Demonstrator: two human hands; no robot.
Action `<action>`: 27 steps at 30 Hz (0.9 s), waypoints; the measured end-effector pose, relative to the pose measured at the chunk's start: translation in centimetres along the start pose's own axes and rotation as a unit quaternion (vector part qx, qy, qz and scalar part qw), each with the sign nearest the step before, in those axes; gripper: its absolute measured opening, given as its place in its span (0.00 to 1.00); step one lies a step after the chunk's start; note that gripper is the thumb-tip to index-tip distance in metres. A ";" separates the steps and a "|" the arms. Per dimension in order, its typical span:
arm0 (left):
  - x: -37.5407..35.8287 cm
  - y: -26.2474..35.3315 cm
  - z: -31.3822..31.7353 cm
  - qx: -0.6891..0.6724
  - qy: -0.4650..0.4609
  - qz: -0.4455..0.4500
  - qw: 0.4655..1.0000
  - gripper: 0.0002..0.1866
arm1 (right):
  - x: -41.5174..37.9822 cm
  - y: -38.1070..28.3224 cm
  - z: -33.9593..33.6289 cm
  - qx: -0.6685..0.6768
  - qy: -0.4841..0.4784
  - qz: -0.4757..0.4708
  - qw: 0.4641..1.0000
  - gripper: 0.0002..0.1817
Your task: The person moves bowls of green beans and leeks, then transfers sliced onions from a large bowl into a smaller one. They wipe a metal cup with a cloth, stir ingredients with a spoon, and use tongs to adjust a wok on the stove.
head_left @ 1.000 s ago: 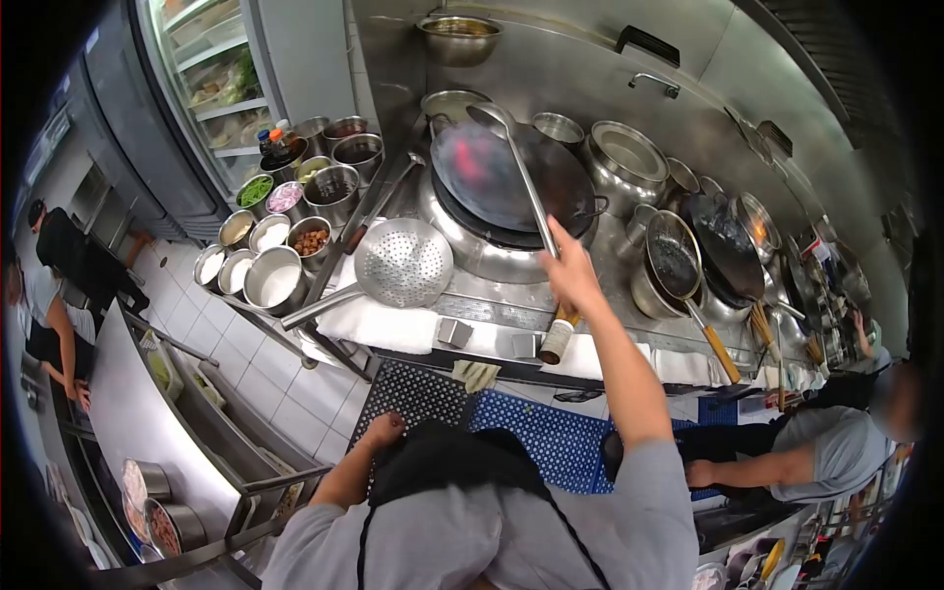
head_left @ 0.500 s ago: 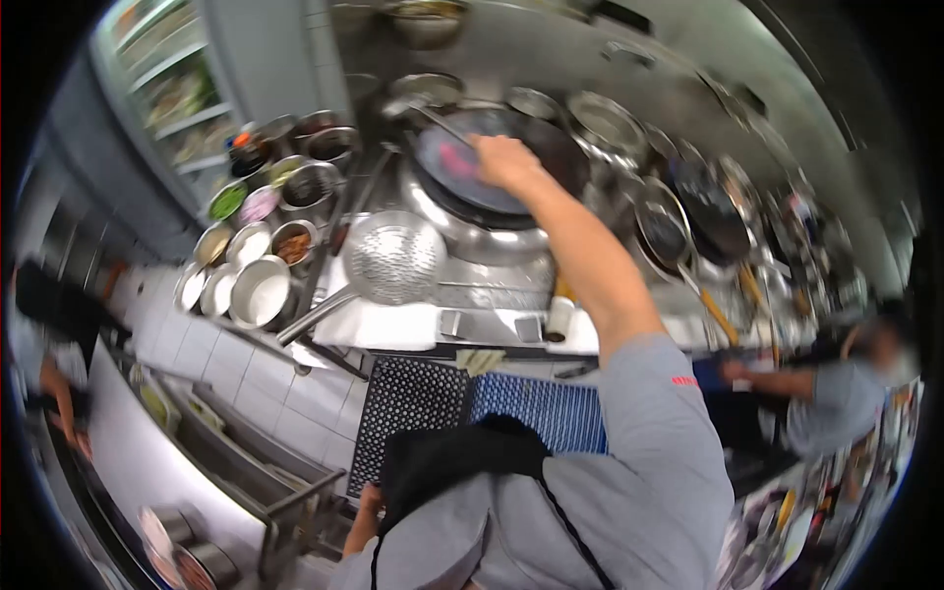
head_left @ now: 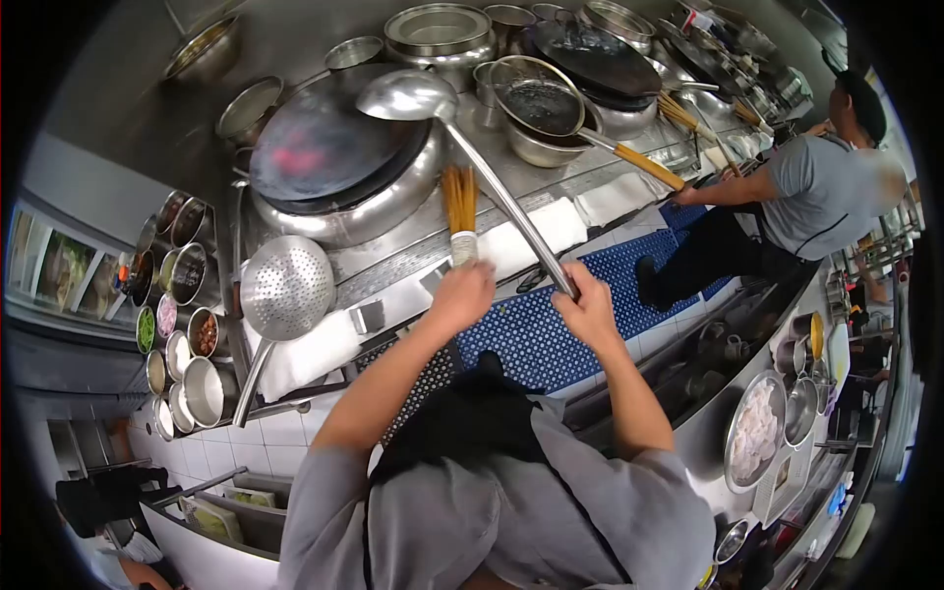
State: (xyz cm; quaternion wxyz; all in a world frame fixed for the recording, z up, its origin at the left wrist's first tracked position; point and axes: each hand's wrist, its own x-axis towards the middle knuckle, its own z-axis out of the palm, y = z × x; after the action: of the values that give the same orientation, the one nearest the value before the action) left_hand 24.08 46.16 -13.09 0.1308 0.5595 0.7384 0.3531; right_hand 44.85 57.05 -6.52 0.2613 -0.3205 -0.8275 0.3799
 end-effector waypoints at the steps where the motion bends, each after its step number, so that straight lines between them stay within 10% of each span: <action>1: 3.5 -0.9 2.7 0.039 0.003 0.017 0.999 0.14 | -0.8 0.9 -1.0 -0.007 0.008 -0.002 1.000 0.17; 7: 16.5 -0.9 9.3 0.095 -0.087 -0.237 0.963 0.31 | -4.9 5.4 -2.8 0.068 0.038 0.054 0.995 0.15; 15: 16.7 -0.8 7.7 0.053 -0.048 -0.244 0.967 0.32 | -1.7 8.1 -2.2 0.265 -0.004 0.149 0.953 0.17; 19: 7.0 -0.9 1.4 -0.109 0.016 -0.164 0.980 0.25 | 0.4 8.5 -1.4 0.265 -0.023 0.124 0.956 0.12; 21: 1.6 0.6 -3.5 -0.392 0.011 -0.273 0.878 0.26 | 1.3 7.4 -0.5 0.289 -0.018 0.109 0.951 0.11; 27: -8.8 -5.6 -15.0 0.092 0.209 -0.219 0.949 0.27 | 3.9 3.6 2.1 0.316 -0.075 0.101 0.940 0.11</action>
State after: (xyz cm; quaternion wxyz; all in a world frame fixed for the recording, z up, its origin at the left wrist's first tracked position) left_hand 14.13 31.75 -7.84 -0.0046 0.3076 0.8827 0.3551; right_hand 42.08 60.72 -9.81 0.2464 -0.2742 -0.6450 0.6694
